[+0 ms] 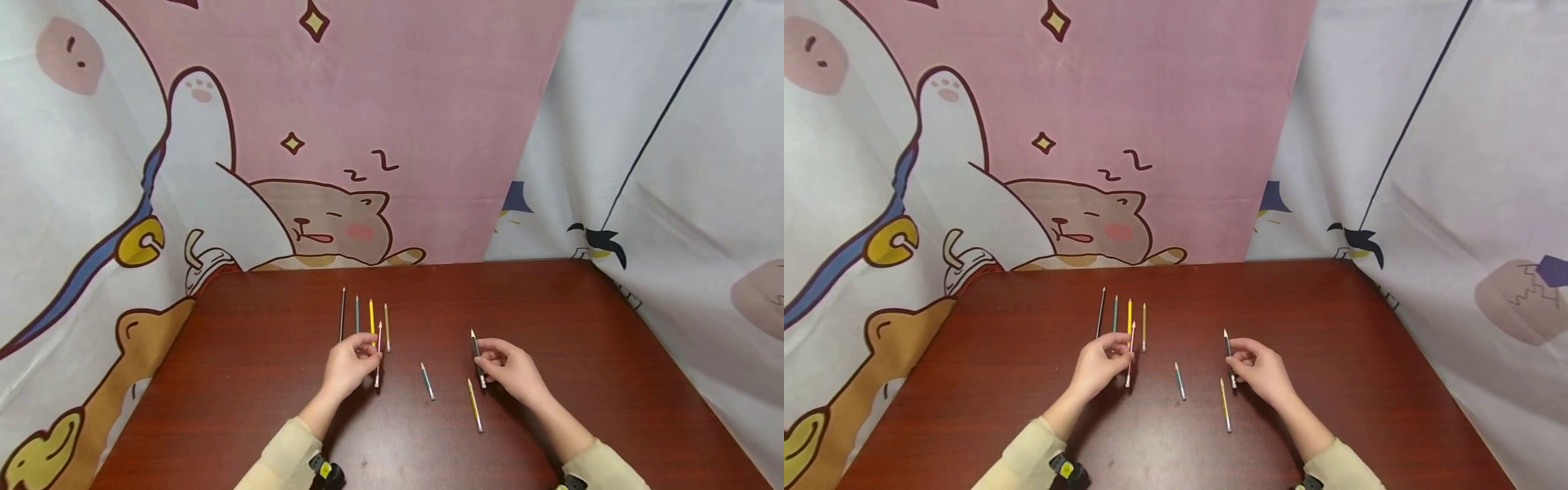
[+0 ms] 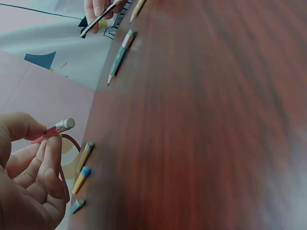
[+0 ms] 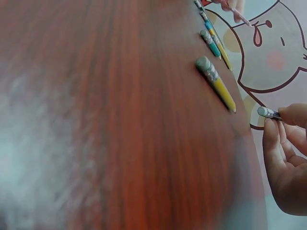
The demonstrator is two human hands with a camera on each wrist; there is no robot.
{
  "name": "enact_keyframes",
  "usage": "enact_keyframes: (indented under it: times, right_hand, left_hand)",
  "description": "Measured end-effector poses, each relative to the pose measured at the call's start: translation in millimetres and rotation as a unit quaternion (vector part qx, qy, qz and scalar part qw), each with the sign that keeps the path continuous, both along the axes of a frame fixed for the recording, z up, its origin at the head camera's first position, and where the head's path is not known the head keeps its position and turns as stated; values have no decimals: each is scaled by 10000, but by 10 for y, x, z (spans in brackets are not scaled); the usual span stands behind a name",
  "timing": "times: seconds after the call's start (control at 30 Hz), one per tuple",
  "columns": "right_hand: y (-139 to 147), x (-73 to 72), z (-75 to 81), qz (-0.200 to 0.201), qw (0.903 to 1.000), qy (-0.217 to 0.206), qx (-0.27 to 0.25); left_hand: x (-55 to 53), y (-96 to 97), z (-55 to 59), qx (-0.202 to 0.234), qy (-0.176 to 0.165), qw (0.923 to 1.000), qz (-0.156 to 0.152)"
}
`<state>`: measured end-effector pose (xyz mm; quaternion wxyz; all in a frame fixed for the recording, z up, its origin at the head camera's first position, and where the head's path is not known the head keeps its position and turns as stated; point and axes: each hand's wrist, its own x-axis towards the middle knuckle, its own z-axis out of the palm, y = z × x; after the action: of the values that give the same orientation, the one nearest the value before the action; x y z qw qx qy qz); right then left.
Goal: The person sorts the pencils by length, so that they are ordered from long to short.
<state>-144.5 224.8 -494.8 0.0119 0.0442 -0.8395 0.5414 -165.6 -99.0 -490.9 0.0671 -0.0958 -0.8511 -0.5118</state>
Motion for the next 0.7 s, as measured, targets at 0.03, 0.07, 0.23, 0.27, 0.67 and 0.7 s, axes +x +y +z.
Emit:
enact_keyframes:
  times: [0.03,0.07,0.23,0.27,0.67,0.7]
  right_hand:
    - [-15,-12,3,5,10000,-18,-47]
    - [-29,-20,4,-3,9999,-43,-112]
    - [-83,-67,-3,79,9993,-142,-329]
    - [-93,-77,-8,92,9991,-169,-382]
    - [-234,-141,-33,180,9951,-339,-914]
    - [-250,-143,-29,154,9949,-366,-929]
  left_hand:
    - [-14,23,5,-54,3,10000,28]
    - [-27,45,11,-110,12,9999,60]
    - [-81,142,40,-313,120,9993,176]
    - [-90,159,43,-334,136,9992,196]
    - [-185,389,11,-180,-48,9973,710]
    - [-192,408,9,-220,-52,9968,769]
